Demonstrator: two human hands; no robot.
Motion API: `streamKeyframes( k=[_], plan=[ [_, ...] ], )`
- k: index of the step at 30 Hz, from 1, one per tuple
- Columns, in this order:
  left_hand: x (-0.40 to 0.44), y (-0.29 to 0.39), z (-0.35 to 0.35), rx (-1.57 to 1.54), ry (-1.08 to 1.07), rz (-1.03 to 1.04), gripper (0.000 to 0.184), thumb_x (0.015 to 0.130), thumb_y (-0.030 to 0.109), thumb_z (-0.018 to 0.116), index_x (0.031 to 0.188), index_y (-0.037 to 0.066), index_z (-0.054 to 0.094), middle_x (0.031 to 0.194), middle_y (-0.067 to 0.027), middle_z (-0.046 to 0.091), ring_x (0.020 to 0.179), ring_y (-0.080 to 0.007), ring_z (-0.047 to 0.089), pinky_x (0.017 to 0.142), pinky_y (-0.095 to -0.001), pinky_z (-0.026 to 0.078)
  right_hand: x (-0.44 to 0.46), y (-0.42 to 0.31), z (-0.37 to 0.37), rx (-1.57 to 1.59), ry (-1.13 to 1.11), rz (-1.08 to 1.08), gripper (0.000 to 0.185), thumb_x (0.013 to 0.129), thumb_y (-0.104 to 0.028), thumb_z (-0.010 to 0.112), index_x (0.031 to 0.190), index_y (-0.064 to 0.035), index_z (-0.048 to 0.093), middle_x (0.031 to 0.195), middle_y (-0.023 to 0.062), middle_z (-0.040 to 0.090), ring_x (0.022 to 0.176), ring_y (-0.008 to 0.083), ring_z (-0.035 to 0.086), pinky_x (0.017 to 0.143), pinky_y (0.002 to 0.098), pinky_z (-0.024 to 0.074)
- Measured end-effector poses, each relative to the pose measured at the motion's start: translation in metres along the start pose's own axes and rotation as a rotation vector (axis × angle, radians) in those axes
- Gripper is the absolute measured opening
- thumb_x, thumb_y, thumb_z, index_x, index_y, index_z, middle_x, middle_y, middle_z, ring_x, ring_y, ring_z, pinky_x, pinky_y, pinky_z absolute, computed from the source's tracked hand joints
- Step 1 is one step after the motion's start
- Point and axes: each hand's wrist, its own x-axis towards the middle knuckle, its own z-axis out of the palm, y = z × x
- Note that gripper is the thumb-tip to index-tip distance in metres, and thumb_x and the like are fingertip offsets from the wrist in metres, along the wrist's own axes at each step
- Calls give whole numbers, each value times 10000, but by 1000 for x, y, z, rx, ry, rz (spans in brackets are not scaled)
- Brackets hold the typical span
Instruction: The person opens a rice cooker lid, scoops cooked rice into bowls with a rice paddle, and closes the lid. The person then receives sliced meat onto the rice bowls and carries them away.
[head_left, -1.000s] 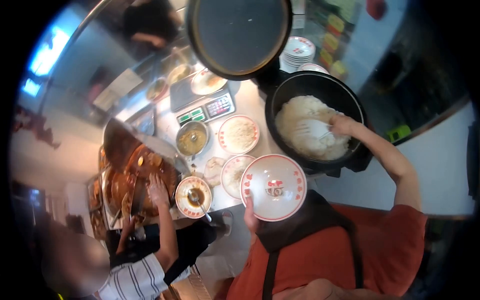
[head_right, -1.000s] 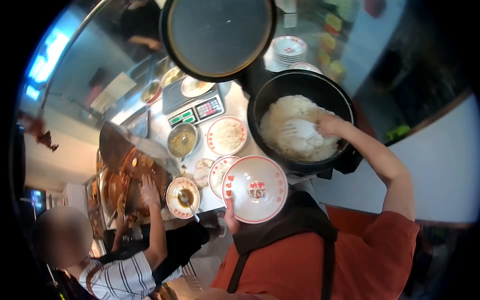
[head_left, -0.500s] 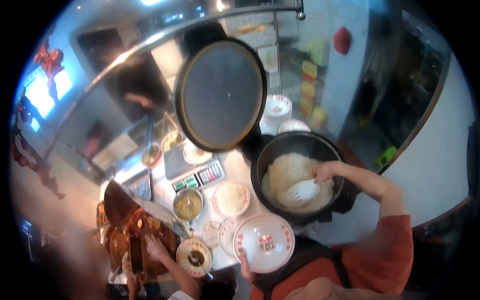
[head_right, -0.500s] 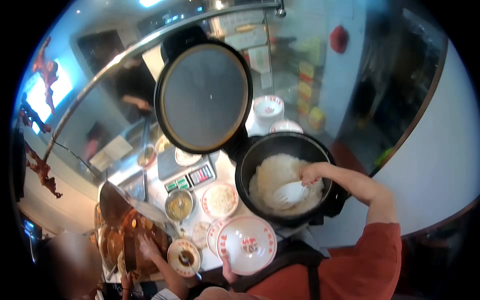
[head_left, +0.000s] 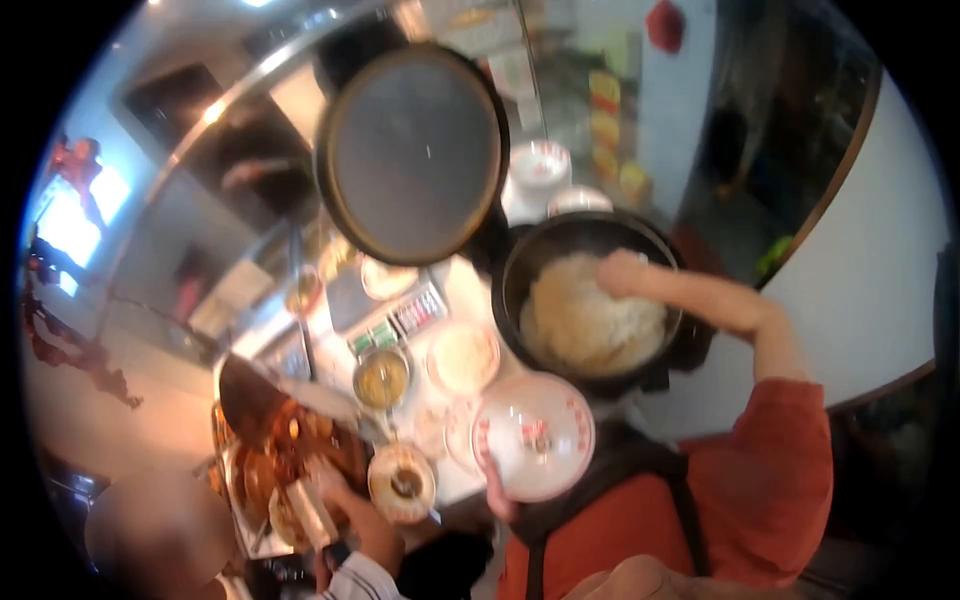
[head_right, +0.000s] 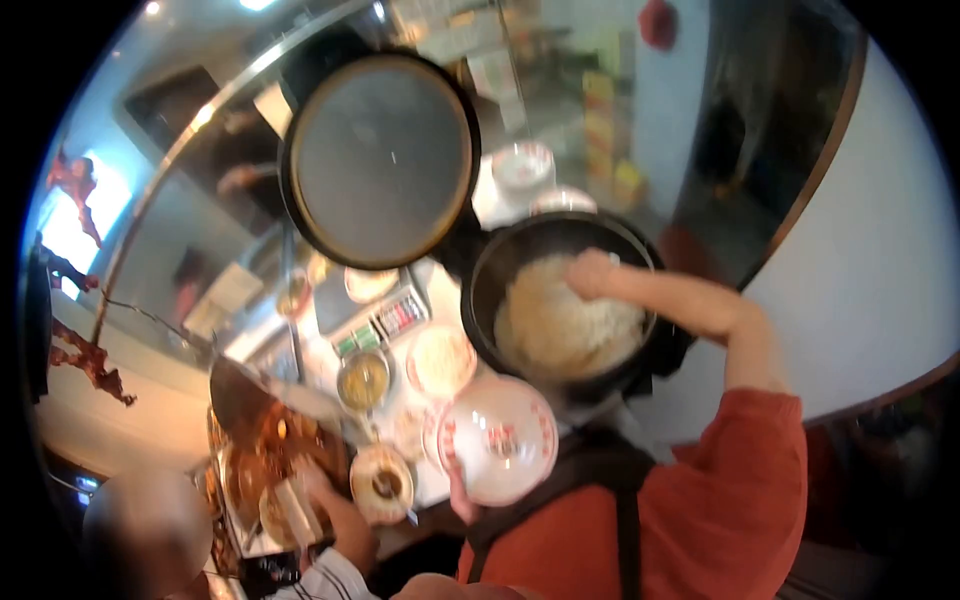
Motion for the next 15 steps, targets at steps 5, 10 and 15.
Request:
streamKeyframes(
  k=[5,10,15],
  plan=[
    [-10,17,17,-102,-48,6,596,956,460,260,1340,4,280,1301,-168,415,1149,-264,458,970,-377,369,-56,-35,-70,72,-94,-70,151,684,-145,593,762,-43,674,772,158,651,733,301,642,639,403,502],
    [-9,14,13,-103,-4,-6,600,956,464,259,1324,-7,301,1285,-158,433,1134,-255,469,955,-374,382,-38,-27,8,213,-85,-105,191,712,-237,621,822,-88,669,803,154,647,799,318,627,695,421,488],
    [-11,19,27,-187,-4,80,587,961,450,253,1325,-8,302,1293,-154,426,1143,-252,463,960,-378,376,-32,34,-22,64,-101,171,244,706,-228,565,809,-35,675,844,163,659,821,296,643,706,403,507]
  ],
)
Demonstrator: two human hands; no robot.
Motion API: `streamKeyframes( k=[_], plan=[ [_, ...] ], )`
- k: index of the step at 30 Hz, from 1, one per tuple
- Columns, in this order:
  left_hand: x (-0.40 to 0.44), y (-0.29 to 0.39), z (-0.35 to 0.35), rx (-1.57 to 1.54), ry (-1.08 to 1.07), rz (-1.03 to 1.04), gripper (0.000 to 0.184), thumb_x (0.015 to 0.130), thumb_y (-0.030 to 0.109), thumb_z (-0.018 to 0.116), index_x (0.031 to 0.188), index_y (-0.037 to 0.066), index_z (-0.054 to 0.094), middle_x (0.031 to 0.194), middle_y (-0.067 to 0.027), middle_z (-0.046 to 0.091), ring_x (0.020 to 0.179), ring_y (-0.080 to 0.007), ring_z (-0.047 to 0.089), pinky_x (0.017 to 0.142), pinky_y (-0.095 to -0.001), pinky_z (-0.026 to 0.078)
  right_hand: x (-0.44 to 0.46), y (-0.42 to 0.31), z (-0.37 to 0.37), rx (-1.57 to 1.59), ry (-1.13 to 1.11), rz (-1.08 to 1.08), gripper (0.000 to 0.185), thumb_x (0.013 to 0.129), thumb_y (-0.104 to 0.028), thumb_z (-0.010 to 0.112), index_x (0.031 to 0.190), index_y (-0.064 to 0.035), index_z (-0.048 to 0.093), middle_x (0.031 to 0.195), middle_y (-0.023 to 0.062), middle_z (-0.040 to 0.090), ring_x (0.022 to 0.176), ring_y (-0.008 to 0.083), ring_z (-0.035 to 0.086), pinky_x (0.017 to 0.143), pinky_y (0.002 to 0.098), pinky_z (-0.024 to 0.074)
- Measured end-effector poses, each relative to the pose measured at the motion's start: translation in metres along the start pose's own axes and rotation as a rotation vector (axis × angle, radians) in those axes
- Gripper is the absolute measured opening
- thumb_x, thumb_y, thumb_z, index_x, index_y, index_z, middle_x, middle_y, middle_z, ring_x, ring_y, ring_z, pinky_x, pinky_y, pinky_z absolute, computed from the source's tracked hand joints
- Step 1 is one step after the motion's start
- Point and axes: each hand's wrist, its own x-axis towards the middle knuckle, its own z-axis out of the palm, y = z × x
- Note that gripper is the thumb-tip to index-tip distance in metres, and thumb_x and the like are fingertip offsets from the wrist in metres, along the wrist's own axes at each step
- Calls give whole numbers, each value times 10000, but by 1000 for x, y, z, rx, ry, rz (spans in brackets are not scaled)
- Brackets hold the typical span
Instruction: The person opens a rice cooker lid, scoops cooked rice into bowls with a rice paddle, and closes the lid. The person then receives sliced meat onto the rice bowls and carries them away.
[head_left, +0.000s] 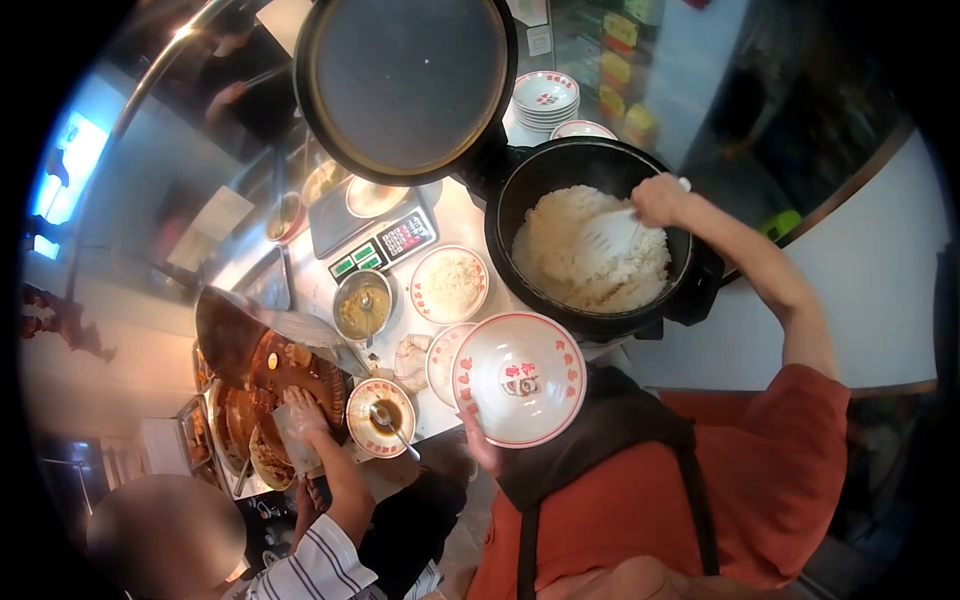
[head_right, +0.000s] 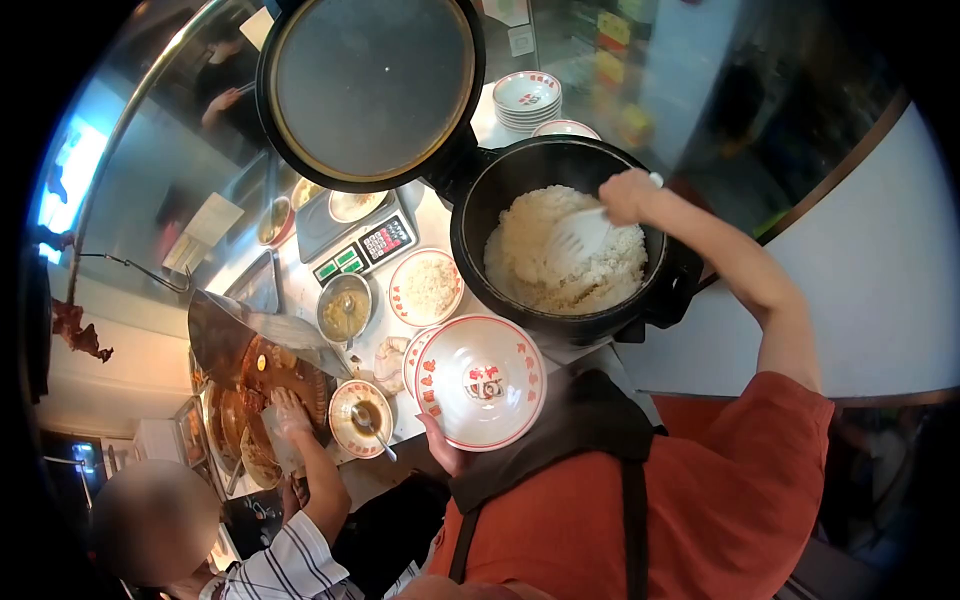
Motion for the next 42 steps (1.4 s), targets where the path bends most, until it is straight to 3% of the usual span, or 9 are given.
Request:
streamKeyframes(
  k=[4,15,18,20,23,30,36,39,42],
  plan=[
    [-3,3,10,-71,42,-1,531,979,382,205,1306,-25,307,1249,-195,451,1118,-266,486,945,-392,410,13,29,-10,-34,160,85,213,692,-208,558,759,-43,677,787,153,659,755,292,650,670,378,513],
    [1,-6,9,-68,16,44,513,979,366,254,1325,-11,296,1279,-157,426,1146,-249,455,969,-368,368,13,-37,53,358,-111,-280,269,779,-262,538,848,-25,645,804,199,629,823,342,611,714,435,474],
    [0,-7,11,8,82,56,528,977,379,261,1337,-6,284,1300,-142,406,1164,-244,436,985,-363,347,15,-40,58,502,-324,-287,254,788,-251,549,814,-11,631,708,148,619,689,270,610,619,389,467],
    [-1,-5,16,-14,88,49,533,975,385,264,1337,-5,285,1300,-141,408,1162,-242,439,983,-361,347,12,-43,57,729,-486,-215,244,798,-244,564,759,-9,616,619,78,576,568,165,555,519,312,432],
    [-2,-3,16,-9,98,61,542,973,397,267,1337,-4,287,1304,-141,407,1160,-238,442,980,-358,350,4,-38,42,853,-447,-255,236,794,-228,582,689,-17,587,501,36,487,431,117,451,397,270,353],
    [0,17,27,79,27,175,576,954,436,321,1320,-8,323,1278,-142,442,1144,-232,463,963,-354,368,1,-17,29,1056,-436,-284,196,803,-189,577,712,-17,594,486,20,469,404,89,431,377,249,321],
    [31,36,55,158,-36,303,465,950,272,417,1314,3,309,1270,-141,434,1134,-216,463,968,-342,358,-14,13,5,1255,-275,-177,184,802,-133,566,663,-13,560,467,8,441,376,70,387,360,234,291],
    [58,35,67,453,-127,405,407,940,175,439,1298,12,333,1230,-109,451,1080,-166,470,945,-305,353,-22,34,-15,1288,-230,-140,174,798,-126,567,675,-3,578,454,10,447,352,70,375,342,228,273],
    [77,28,98,481,-202,401,394,939,175,450,1285,17,346,1203,-98,470,1064,-156,475,919,-292,370,-41,41,-44,1263,-161,-98,179,799,-130,563,687,7,594,445,11,450,334,67,358,334,230,266]
  ],
)
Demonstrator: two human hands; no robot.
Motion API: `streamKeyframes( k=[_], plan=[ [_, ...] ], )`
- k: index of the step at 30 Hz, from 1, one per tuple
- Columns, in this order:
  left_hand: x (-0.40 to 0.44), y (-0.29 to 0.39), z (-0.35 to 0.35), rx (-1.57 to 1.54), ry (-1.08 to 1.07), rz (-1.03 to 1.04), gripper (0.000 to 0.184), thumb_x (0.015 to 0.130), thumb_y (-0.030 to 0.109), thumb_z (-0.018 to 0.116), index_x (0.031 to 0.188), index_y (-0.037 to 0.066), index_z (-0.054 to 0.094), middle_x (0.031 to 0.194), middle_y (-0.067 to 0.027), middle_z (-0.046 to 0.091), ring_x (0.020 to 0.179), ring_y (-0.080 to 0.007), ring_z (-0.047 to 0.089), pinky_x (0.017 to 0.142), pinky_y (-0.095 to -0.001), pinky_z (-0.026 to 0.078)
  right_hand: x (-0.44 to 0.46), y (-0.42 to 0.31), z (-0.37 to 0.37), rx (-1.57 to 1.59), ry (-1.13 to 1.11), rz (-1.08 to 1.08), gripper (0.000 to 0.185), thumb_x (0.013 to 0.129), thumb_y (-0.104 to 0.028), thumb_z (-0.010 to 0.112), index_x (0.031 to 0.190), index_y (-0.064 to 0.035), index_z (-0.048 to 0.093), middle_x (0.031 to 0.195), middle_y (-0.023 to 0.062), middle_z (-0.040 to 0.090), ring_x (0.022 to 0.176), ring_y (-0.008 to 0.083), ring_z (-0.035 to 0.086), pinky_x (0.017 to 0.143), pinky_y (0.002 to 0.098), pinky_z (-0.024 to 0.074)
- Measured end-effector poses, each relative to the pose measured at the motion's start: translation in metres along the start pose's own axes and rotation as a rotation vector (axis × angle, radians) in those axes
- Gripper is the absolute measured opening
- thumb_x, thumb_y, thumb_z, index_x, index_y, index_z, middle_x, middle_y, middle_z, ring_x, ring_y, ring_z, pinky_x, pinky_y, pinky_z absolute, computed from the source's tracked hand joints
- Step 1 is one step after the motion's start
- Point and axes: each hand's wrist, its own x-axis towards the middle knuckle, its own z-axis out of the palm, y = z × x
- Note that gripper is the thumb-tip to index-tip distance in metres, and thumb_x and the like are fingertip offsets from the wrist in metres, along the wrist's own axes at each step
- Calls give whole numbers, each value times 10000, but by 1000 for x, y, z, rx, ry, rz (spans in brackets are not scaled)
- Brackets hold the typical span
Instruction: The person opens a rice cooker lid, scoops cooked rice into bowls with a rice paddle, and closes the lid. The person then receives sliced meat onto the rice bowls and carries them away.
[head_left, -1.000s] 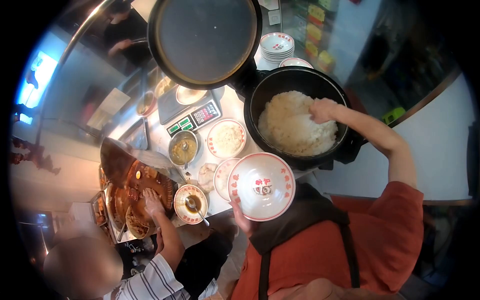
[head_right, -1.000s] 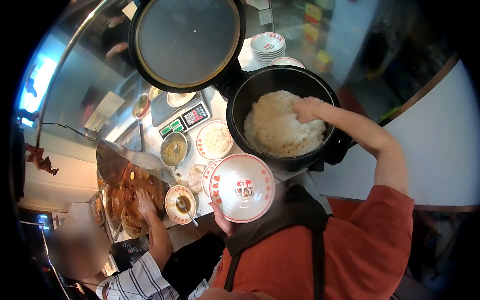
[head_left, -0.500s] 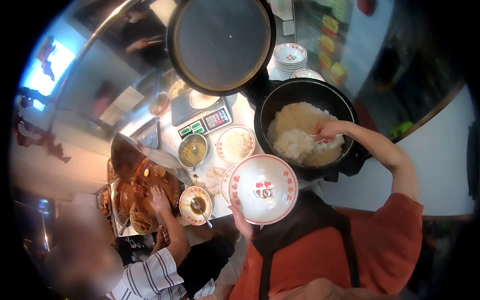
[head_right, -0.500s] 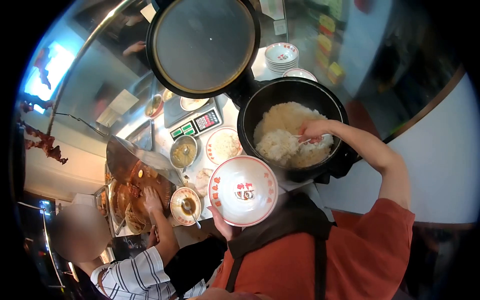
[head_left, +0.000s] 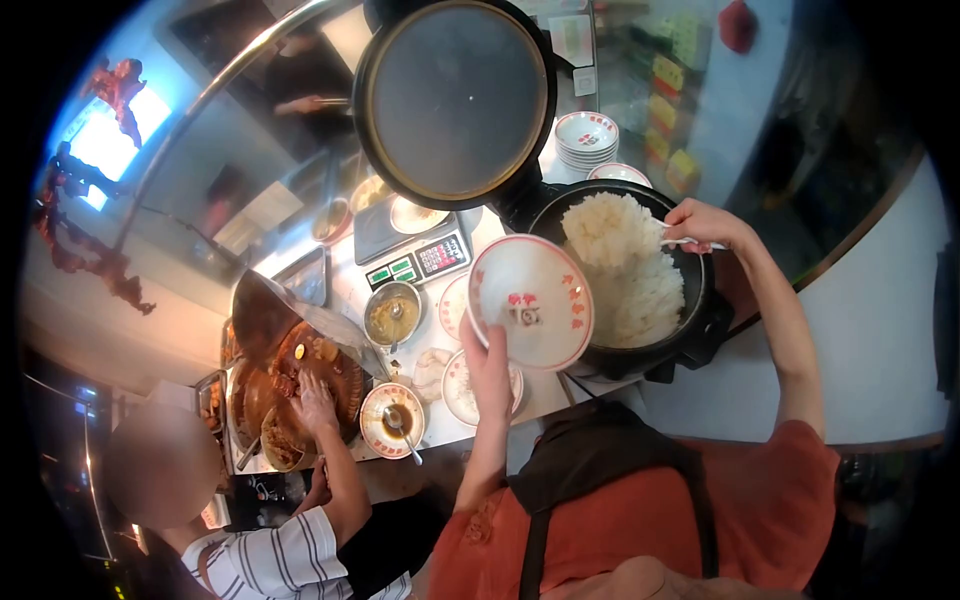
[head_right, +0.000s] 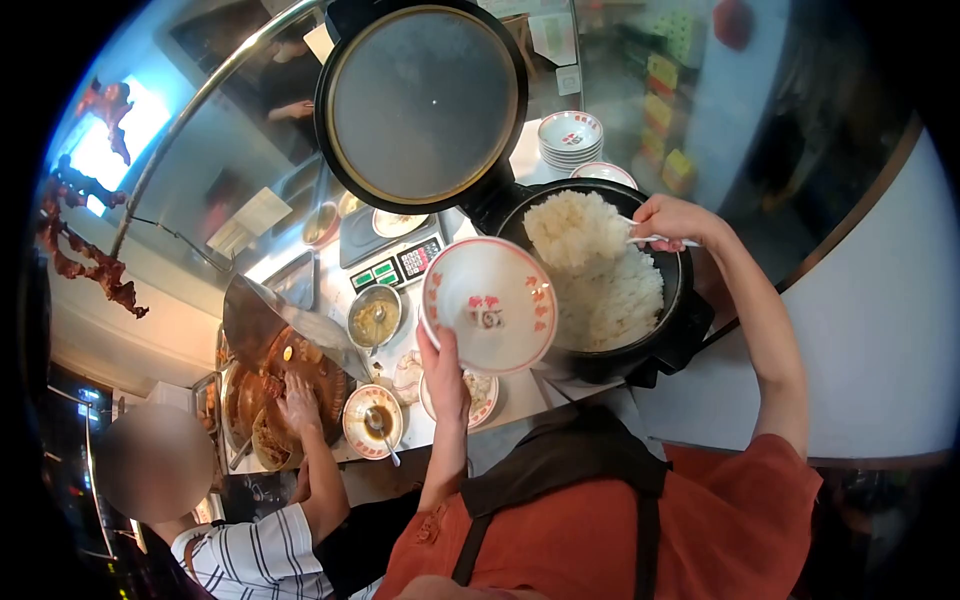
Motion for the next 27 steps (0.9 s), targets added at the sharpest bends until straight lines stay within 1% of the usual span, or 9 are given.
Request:
streamKeyframes(
  k=[4,6,8,11,16,20,21,24,27],
  plan=[
    [21,-10,33,-129,-82,-188,409,944,242,455,1296,60,352,1182,-82,497,1069,-158,492,874,-284,416,-10,-25,9,-59,-21,2,206,808,-155,556,685,8,588,448,7,457,334,71,370,332,236,275],
    [28,-14,44,-358,-158,-433,469,933,281,468,1321,73,308,1216,-92,464,1104,-184,481,848,-329,466,-12,-36,25,-222,-23,-70,251,815,-199,549,690,15,587,458,13,466,343,67,382,330,235,288],
    [31,-25,48,-451,-182,-423,512,930,359,453,1334,88,292,1241,-96,463,1148,-220,466,848,-390,478,-14,-46,37,-349,-14,-53,264,805,-229,537,717,13,597,494,59,515,402,135,488,383,280,374],
    [31,-34,46,-571,-220,-460,546,947,432,352,1340,55,310,1306,-101,434,1166,-227,460,922,-371,421,-20,-50,50,-811,366,-278,174,775,-218,546,778,-51,596,675,170,588,665,359,578,578,428,450],
    [30,-36,30,-603,-242,-308,542,957,418,321,1329,24,322,1324,-111,419,1208,-225,418,992,-358,347,-40,-68,31,-820,686,-309,154,795,-222,554,829,-96,636,750,136,629,709,352,595,648,440,468],
    [16,-21,13,-547,-47,-380,543,947,430,344,1309,25,345,1309,-125,431,1169,-234,463,966,-370,393,-19,-45,-1,-659,667,-244,181,798,-223,542,829,-81,650,742,167,620,745,348,594,641,441,461],
    [10,-14,8,-617,17,-377,446,953,300,409,1275,-8,372,1262,-131,470,1130,-219,488,960,-355,399,-9,-35,-1,-650,668,-226,181,798,-223,542,829,-81,650,742,167,620,745,348,594,641,441,461],
    [1,-16,-15,-538,94,-353,489,967,378,321,1296,18,355,1280,-131,453,1148,-231,471,968,-364,390,18,-5,15,-933,510,-49,207,740,-213,574,831,-50,665,770,156,640,769,329,622,681,420,494],
    [-3,-12,-24,-470,167,-315,576,922,472,384,1292,30,370,1269,-131,469,1133,-238,494,932,-380,433,50,27,27,-1056,367,6,208,704,-185,579,819,-35,665,788,161,646,775,321,631,691,405,500]
  ],
)
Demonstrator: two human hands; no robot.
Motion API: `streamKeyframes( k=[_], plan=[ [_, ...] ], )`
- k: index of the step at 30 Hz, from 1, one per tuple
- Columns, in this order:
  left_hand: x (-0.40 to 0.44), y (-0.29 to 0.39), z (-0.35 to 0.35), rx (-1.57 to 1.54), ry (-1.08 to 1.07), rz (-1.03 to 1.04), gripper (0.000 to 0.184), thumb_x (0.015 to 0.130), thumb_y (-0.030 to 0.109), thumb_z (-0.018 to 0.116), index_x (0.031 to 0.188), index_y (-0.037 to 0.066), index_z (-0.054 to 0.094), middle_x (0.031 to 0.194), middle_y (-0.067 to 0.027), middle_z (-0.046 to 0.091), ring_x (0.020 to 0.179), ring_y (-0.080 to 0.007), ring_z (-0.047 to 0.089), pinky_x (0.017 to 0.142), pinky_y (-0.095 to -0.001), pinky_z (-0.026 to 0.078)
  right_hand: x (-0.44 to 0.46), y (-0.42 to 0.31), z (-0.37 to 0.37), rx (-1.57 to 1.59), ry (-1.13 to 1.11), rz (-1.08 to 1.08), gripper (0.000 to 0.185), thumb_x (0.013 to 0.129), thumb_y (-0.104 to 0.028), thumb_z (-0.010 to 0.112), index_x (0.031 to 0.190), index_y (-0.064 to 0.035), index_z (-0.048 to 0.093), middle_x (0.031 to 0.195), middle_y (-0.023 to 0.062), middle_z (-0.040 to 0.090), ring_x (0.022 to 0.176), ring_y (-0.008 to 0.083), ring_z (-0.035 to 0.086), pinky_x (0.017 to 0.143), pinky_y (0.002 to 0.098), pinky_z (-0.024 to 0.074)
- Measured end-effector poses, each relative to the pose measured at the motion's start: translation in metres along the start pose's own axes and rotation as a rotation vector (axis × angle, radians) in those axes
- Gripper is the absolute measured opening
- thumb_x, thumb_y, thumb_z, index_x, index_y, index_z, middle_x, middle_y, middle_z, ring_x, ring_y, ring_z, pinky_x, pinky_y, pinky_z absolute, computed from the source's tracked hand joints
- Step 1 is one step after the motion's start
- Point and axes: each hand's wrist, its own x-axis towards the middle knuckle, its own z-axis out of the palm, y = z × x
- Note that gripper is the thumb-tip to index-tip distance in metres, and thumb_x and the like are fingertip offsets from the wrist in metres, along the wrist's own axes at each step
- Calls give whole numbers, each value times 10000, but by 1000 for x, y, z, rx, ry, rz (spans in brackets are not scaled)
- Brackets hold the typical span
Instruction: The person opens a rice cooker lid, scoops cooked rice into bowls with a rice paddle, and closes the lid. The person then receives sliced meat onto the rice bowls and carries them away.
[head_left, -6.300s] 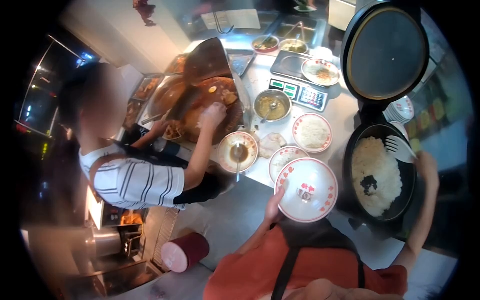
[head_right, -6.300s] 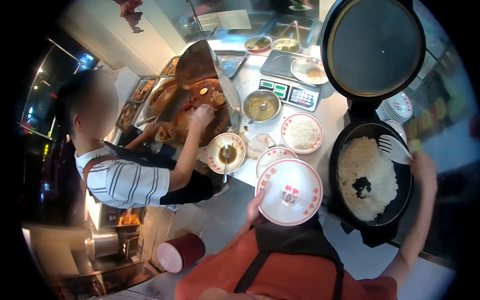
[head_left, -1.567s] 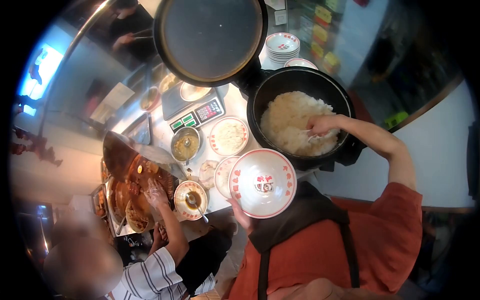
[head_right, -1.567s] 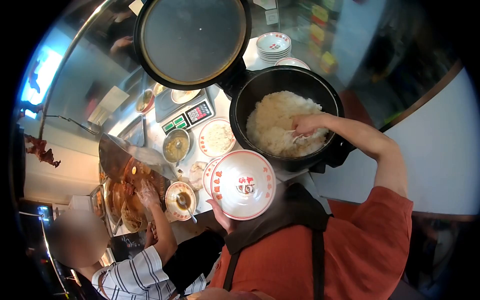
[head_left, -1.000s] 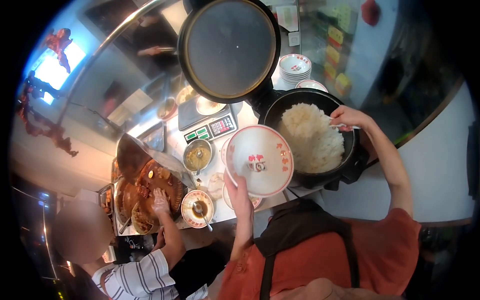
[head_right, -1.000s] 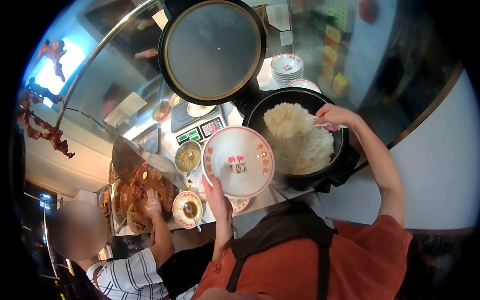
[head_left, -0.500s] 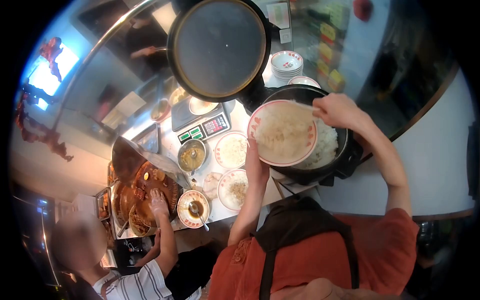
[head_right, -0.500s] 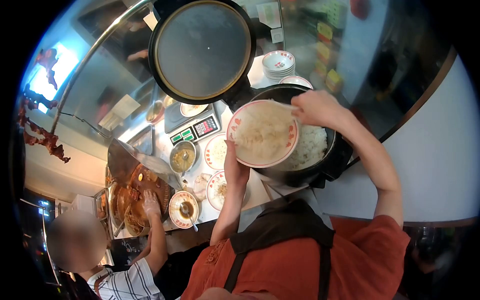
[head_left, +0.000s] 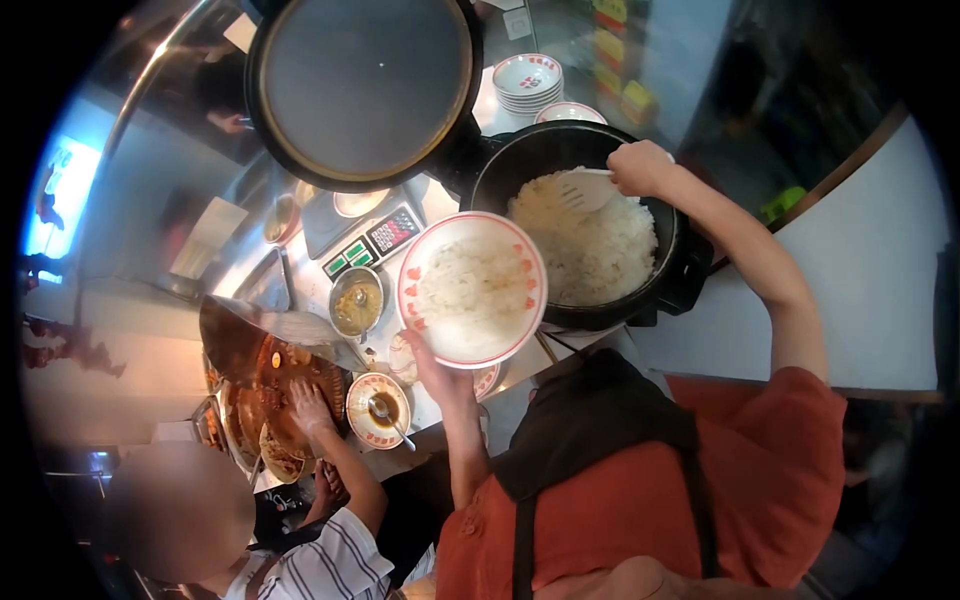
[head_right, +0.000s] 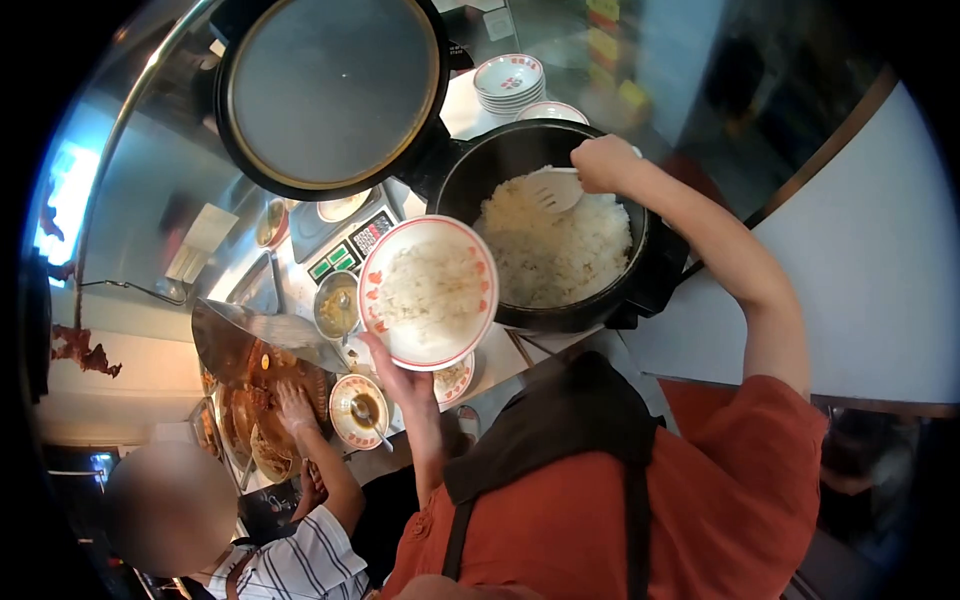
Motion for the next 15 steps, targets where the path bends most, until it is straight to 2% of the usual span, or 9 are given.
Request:
streamKeyframes(
  k=[2,3,4,9,11,12,15],
  plan=[
    [-3,7,-3,1,13,-3,564,941,453,331,1312,28,340,1294,-134,439,1161,-246,461,965,-381,392,7,-3,12,-128,-99,-119,198,688,-155,564,805,-33,668,797,164,651,772,314,637,689,399,502],
    [-5,9,-2,-2,26,1,553,960,434,279,1332,26,311,1319,-138,408,1190,-254,428,997,-382,350,9,-5,15,-124,-104,-120,198,688,-155,564,805,-33,668,797,164,651,772,314,637,689,399,502],
    [-10,12,1,-5,46,12,553,962,434,270,1332,24,311,1325,-140,400,1192,-257,427,995,-385,352,10,-8,19,-125,-141,-129,191,683,-146,561,796,-39,671,794,163,652,775,311,638,692,396,503],
    [-14,9,-15,22,144,48,552,964,429,260,1330,19,308,1326,-139,399,1190,-259,429,998,-388,354,19,-14,49,-49,-230,-193,188,681,-143,553,788,-41,668,794,157,653,779,312,638,693,386,504],
    [-16,4,-22,-20,132,70,592,922,476,382,1286,9,371,1270,-138,468,1128,-254,496,942,-383,420,17,-17,56,43,-275,-250,196,696,-160,549,799,-39,664,800,149,654,780,316,636,696,389,499],
    [-20,6,-18,29,140,74,542,966,415,268,1324,10,311,1309,-157,411,1175,-260,441,1000,-383,352,19,-21,63,1,-325,-317,198,706,-177,553,795,-36,658,798,144,654,761,318,633,687,402,495],
    [-23,4,-19,40,183,108,540,960,402,330,1301,-17,328,1284,-145,432,1151,-246,457,978,-365,359,7,-30,69,87,-283,-421,200,712,-194,567,775,-24,652,727,128,649,724,312,630,677,411,487]
  ],
)
